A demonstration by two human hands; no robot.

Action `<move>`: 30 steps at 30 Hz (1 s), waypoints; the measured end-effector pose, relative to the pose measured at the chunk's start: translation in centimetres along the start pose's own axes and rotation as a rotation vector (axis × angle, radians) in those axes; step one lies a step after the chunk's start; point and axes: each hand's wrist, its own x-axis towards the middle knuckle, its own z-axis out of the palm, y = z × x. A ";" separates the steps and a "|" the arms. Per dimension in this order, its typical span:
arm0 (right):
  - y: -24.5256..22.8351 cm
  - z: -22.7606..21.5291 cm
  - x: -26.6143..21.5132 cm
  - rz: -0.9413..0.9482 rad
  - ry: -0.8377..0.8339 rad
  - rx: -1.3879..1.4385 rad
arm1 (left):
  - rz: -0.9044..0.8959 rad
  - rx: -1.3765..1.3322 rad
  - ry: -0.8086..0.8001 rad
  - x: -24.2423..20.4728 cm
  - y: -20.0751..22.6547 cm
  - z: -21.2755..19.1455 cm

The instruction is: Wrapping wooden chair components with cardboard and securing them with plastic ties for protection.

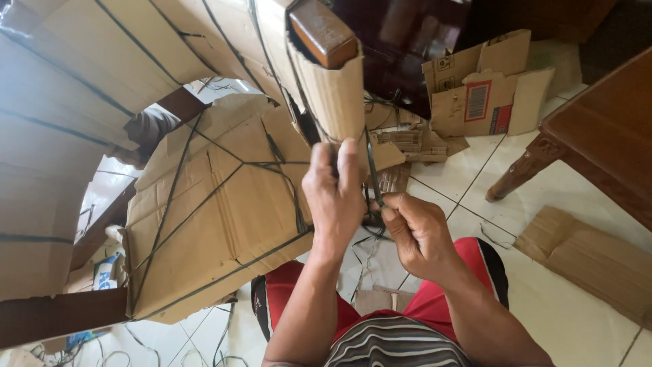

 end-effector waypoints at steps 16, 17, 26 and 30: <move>1.5 0.2 -2.6 0.062 -0.110 -0.088 | -0.226 -0.915 -0.286 -0.9 0.8 0.3; 1.8 -0.3 -2.1 0.056 -0.094 -0.073 | -0.202 -0.878 -0.325 -1.0 1.4 -0.1; 4.1 -1.4 3.7 0.059 -0.050 -0.087 | -0.052 -0.645 -0.521 2.7 2.3 -1.0; 6.0 1.4 5.2 -0.130 -0.215 -0.249 | -0.274 -0.779 -0.624 3.9 1.0 -0.5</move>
